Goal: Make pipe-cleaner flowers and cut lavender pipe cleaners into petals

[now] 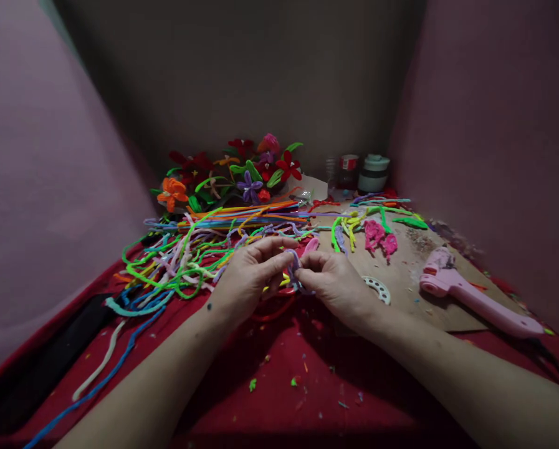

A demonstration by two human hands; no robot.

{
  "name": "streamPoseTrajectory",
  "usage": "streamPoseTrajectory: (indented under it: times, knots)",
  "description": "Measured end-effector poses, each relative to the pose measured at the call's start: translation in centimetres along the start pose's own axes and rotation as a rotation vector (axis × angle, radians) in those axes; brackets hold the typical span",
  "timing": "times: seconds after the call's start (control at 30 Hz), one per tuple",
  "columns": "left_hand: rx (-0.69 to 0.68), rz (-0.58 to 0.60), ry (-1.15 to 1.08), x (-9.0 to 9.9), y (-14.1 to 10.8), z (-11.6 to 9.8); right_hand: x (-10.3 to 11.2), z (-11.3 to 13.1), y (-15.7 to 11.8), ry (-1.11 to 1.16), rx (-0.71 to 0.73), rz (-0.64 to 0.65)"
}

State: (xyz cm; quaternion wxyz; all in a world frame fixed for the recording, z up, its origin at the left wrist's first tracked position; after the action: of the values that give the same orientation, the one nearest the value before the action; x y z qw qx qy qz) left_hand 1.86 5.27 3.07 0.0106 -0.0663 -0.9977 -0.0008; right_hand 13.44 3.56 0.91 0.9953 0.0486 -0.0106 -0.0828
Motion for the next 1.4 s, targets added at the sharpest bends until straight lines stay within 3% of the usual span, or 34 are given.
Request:
streamPoseTrajectory:
  times: [0.27, 0.6, 0.73, 0.9, 0.97, 1.1, 1.23, 1.4]
  knots:
    - [-0.106, -0.085, 0.179, 0.3, 0.1, 0.1, -0.3, -0.1, -0.2, 0.001, -0.033, 0.067]
    - [-0.139, -0.129, 0.155, 0.3, -0.1, -0.5, -0.6, 0.1, -0.6, -0.106, 0.057, 0.091]
    - [-0.034, -0.071, 0.064, 0.4, 0.3, 0.5, -0.4, 0.9, -0.8, -0.206, 0.189, 0.07]
    - [0.194, 0.103, -0.095, 0.0, 0.6, 1.6, -0.5, 2.1, -1.3, -0.378, 0.394, 0.04]
    - [0.224, 0.137, -0.124, -0.3, 0.5, 1.6, -0.4, 2.2, -1.4, -0.424, 0.425, 0.016]
    - [0.126, 0.118, -0.061, -0.2, 0.3, 0.9, -0.4, 2.0, -1.4, -0.458, 0.395, 0.029]
    - [-0.002, 0.161, 0.274, 0.3, 0.2, 0.4, -0.7, 1.5, -1.3, -0.432, 0.359, 0.068]
    - [-0.122, 0.184, 0.484, 0.4, 0.2, -0.5, -1.1, 0.4, -1.0, -0.333, 0.174, 0.139]
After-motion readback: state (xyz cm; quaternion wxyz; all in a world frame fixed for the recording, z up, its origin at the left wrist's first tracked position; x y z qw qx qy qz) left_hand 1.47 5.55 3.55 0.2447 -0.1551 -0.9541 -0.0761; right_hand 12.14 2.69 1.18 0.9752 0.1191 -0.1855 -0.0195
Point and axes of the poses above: each hand's wrist, its own y-axis towards the middle knuckle, its own x-axis out of the back of the hand, z = x × y, the point moved 6 cm from there along y, towards the middle knuckle, and after that the axes turned 15 degrees about -z, right-handed, at the moved point
